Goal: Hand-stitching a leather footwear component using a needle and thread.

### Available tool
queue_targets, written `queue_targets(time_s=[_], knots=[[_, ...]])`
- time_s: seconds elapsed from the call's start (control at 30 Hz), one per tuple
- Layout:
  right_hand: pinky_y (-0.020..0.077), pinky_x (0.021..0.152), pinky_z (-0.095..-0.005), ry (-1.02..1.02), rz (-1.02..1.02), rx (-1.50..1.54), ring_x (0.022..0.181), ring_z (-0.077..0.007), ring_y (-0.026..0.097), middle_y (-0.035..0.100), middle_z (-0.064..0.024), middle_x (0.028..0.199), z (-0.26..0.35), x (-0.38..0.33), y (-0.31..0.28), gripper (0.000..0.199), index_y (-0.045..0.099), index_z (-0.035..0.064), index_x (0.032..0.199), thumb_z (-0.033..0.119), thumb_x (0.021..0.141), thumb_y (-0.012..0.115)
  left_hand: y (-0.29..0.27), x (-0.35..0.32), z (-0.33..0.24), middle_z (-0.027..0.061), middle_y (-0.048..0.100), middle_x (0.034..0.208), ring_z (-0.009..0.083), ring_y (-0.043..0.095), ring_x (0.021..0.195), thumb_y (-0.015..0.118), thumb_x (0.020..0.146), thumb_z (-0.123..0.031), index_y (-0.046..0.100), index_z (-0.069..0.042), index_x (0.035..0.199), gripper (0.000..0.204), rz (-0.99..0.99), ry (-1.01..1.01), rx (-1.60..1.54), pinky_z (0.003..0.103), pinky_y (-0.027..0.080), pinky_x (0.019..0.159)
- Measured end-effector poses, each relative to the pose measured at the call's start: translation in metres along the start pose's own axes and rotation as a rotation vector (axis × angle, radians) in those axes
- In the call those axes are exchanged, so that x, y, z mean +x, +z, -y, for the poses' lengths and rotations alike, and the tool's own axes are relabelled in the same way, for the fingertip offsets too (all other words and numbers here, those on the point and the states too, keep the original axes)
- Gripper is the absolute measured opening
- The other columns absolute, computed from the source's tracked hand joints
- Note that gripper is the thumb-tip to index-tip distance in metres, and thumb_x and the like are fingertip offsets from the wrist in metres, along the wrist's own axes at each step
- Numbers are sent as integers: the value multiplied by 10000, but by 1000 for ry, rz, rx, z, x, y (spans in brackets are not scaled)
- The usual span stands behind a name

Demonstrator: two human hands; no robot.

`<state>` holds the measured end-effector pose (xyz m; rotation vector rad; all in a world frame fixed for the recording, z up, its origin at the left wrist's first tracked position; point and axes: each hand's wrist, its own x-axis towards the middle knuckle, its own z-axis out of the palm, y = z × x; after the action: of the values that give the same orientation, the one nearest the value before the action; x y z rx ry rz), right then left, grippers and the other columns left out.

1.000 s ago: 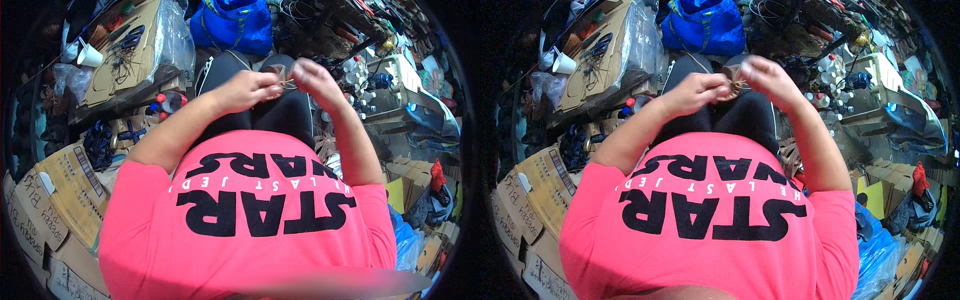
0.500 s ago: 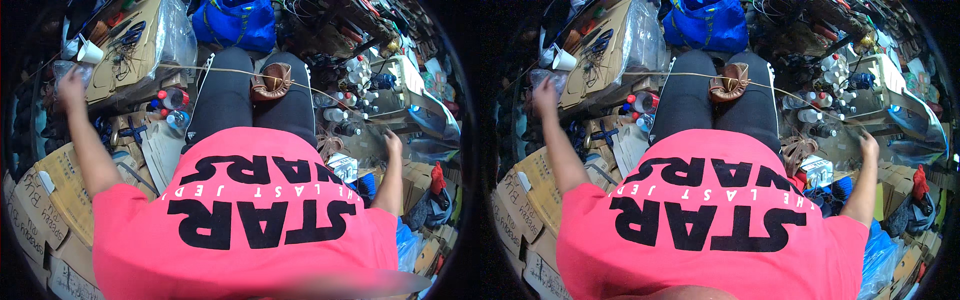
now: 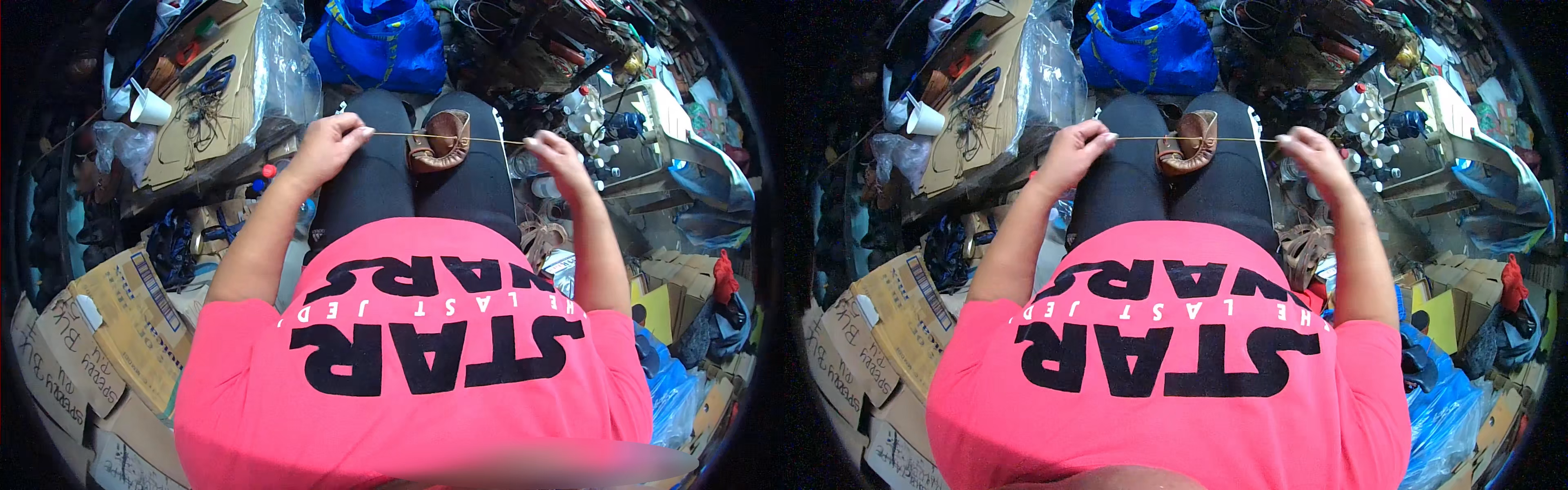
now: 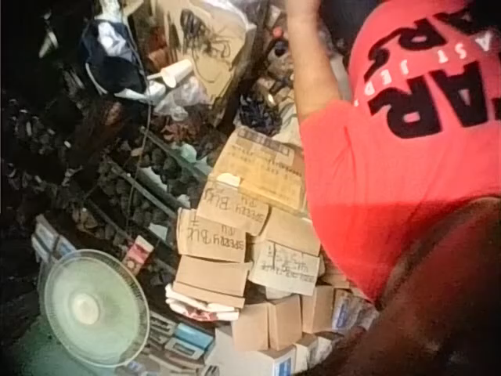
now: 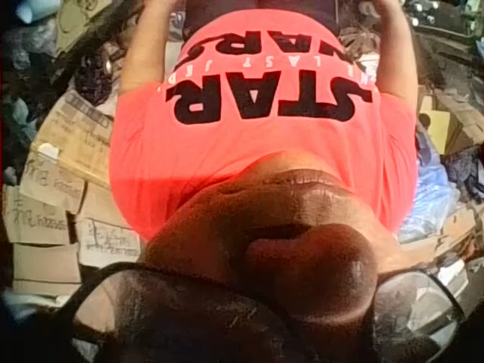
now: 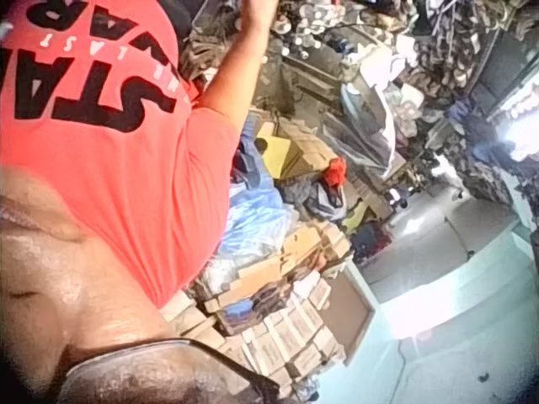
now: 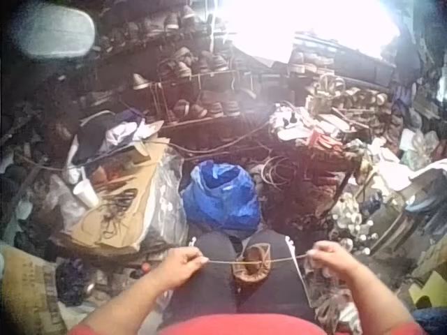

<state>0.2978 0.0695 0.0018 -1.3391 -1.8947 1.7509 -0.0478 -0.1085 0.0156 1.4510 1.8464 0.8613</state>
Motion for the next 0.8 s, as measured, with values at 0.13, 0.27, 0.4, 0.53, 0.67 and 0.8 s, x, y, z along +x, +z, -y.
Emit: queue_targets(time_s=[0.13, 0.27, 0.4, 0.53, 0.67, 0.8], knots=[[357, 580, -211, -21, -167, -42, 629, -62, 426, 459, 35, 756, -24, -2, -22, 162, 642, 98, 987, 208, 904, 556, 1, 12, -10, 133, 629, 969, 253, 604, 922, 649, 810, -225, 649, -51, 986, 248, -160, 138, 53, 323, 458, 831], [439, 621, -235, -382, -53, -211, 682, -89, 522, 533, -22, 834, 19, 3, 17, 247, 658, 95, 1092, 71, 850, 609, 29, 41, -48, 132, 612, 1113, 277, 566, 1070, 708, 745, -189, 623, -64, 1096, 383, -55, 522, 169, 343, 432, 933], [473, 674, -229, -417, 7, -197, 748, -95, 581, 595, -17, 826, 44, 14, 43, 178, 679, 40, 926, -14, 757, 683, 56, 72, -67, 135, 618, 1027, 280, 595, 970, 720, 728, -209, 644, -62, 1014, 330, 132, 454, 172, 355, 469, 841], [475, 682, -244, -438, 44, -331, 750, -108, 581, 579, -23, 804, 44, 27, 42, 130, 695, 62, 838, -9, 730, 704, 59, 85, -66, 115, 577, 861, 281, 585, 846, 728, 726, -229, 657, -42, 922, 279, 362, 361, 256, 345, 466, 754], [487, 709, -252, -520, 110, -406, 761, -133, 600, 589, -33, 801, 44, 30, 43, 145, 704, 69, 833, 17, 699, 724, 60, 89, -56, 56, 627, 842, 163, 598, 807, 709, 776, -208, 657, -8, 900, 241, 529, 131, -75, 284, 467, 757], [475, 686, -244, -512, 160, -304, 755, -119, 585, 579, -22, 790, 39, 28, 50, 140, 698, 71, 828, 15, 703, 727, 64, 90, -49, 33, 661, 848, 84, 595, 773, 678, 812, -156, 658, 26, 921, 213, 625, -13, -390, 238, 471, 762]])
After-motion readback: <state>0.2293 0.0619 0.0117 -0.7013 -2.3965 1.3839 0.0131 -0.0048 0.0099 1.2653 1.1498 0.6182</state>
